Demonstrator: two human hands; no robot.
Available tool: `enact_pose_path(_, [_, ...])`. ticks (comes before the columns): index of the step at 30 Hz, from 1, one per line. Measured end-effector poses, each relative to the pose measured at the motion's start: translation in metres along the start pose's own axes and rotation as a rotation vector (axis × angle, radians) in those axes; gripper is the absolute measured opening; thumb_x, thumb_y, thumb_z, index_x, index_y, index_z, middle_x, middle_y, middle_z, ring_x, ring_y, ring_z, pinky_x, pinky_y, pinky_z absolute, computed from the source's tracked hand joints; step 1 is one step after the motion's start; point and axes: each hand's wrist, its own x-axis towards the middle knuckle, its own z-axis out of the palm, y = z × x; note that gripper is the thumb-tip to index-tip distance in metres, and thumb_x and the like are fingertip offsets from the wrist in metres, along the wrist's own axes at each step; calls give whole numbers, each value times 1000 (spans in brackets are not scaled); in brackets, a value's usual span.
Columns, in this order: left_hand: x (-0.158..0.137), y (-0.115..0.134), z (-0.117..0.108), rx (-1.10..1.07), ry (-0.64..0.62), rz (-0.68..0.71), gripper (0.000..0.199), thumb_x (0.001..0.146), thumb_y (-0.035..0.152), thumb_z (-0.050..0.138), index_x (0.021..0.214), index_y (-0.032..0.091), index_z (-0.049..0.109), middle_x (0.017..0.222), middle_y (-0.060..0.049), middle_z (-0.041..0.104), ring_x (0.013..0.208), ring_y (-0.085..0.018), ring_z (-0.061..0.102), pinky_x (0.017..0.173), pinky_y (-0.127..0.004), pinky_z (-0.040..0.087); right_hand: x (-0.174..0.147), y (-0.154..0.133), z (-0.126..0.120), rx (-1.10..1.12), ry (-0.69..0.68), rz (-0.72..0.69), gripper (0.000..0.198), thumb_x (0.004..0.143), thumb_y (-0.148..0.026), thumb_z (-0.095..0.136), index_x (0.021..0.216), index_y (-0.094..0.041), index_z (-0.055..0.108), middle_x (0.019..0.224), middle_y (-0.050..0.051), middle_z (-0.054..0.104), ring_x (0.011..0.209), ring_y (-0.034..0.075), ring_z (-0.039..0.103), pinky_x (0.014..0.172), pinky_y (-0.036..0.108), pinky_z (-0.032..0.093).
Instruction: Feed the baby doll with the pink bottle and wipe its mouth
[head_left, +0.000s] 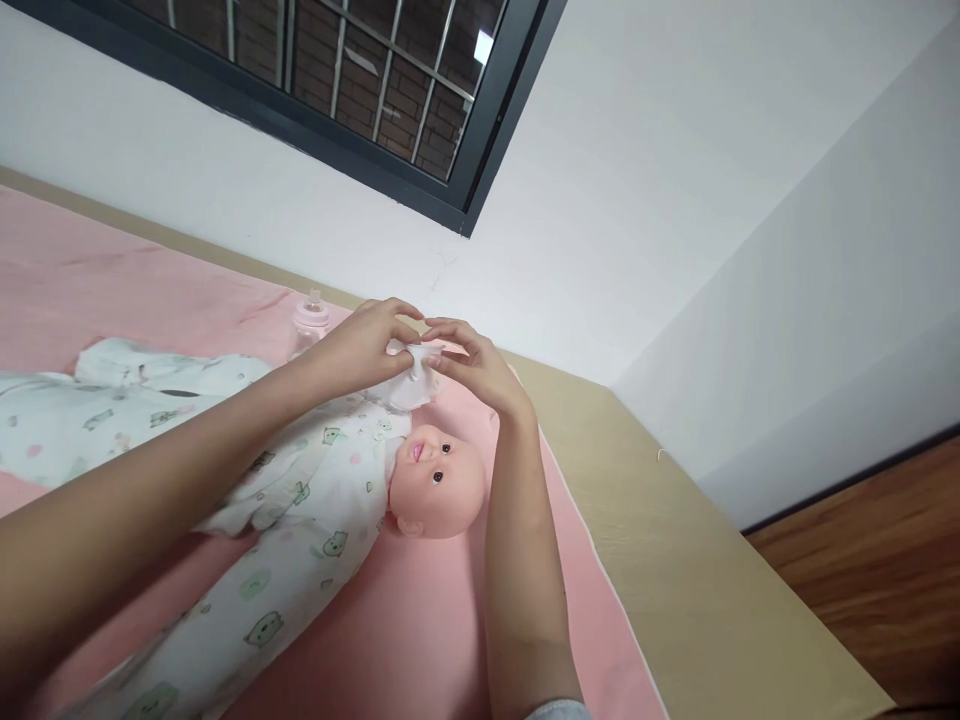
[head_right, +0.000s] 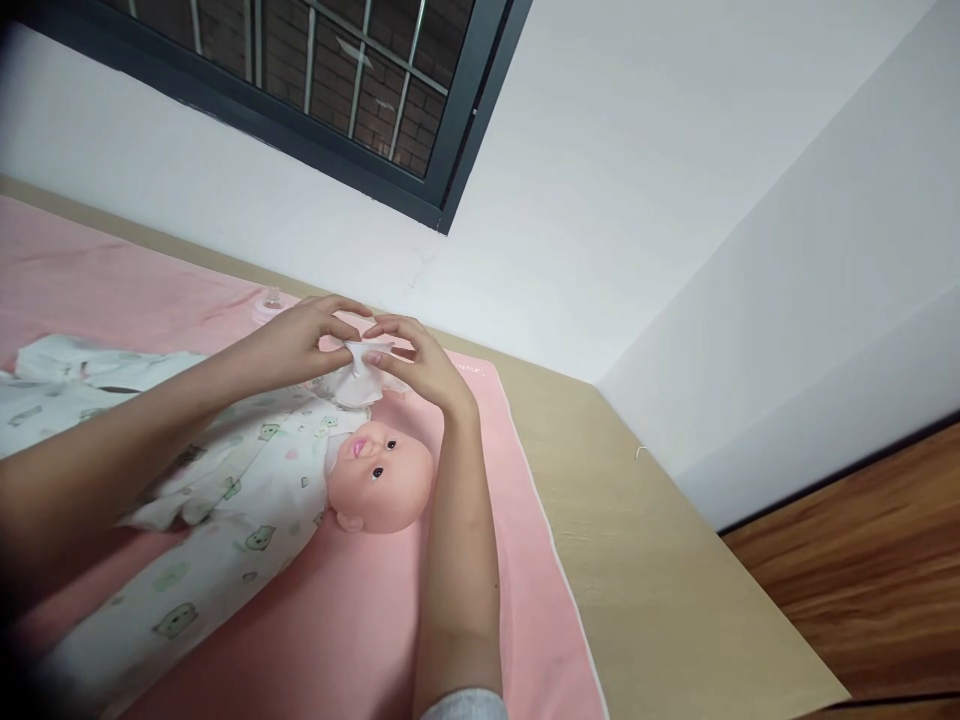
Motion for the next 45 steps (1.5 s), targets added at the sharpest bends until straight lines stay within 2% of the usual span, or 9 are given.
enact_pose_path(5, [0,-10,4,18,53,-22,28,78,30,46,76,16,71,132,-9,56,122,-30,51,103,-41,41,3,2,5,-28,26,40,18,75,-35,74,83,-22,65,116,2,61,116,20,55,101,38,43])
enact_pose_path(9, [0,-23,1,59,-9,-41,35,78,28,45,97,18,72,130,-8,59,123,-28,51,104,-40,40,5,6,4,4,14,138,21,75,-34,74,84,-19,63,88,1,65,87,16,60,80,30,48])
enact_pose_path(13, [-1,-37,-16,93,-31,-68,45,78,30,45,116,20,67,130,-7,61,125,-27,50,108,-40,36,3,15,-2,-25,122,221,26,76,-31,71,99,-22,61,81,-1,62,72,13,57,66,26,44])
enact_pose_path(17, [-7,-49,-43,49,-23,-196,48,79,39,46,118,21,66,128,-6,63,118,-29,56,102,-39,42,-1,28,-13,-6,188,319,37,78,-24,61,114,-27,57,77,-3,60,64,12,53,60,24,40])
enact_pose_path(24, [-16,-73,-77,-34,11,-362,45,79,46,49,113,24,69,122,-5,66,109,-27,61,93,-36,48,7,49,-35,87,351,390,16,71,-29,65,83,-19,68,78,1,65,66,12,52,64,26,42])
enact_pose_path(30, [-18,-78,-82,-76,37,-376,44,79,46,50,111,23,70,124,-5,66,108,-27,62,93,-36,48,44,58,-39,235,312,407,35,69,-22,68,104,-24,68,105,2,68,92,14,62,91,32,50])
enact_pose_path(35, [-20,-73,-86,-66,39,-372,44,80,45,49,111,23,70,125,-5,66,111,-28,61,92,-36,48,61,73,-30,355,279,439,56,68,-16,69,121,-31,58,132,2,57,111,18,63,99,37,51])
enact_pose_path(40, [-21,-75,-89,-64,52,-376,45,78,45,49,111,23,71,123,-3,67,114,-29,60,95,-35,46,47,95,-21,421,141,626,55,71,-15,69,124,-26,56,126,7,62,110,20,66,102,41,50])
enact_pose_path(45, [-21,-75,-90,-82,42,-381,44,78,44,50,110,22,71,122,-5,68,112,-28,61,96,-38,47,32,99,-23,481,133,641,46,74,-14,69,119,-22,59,123,7,66,102,19,69,104,36,50])
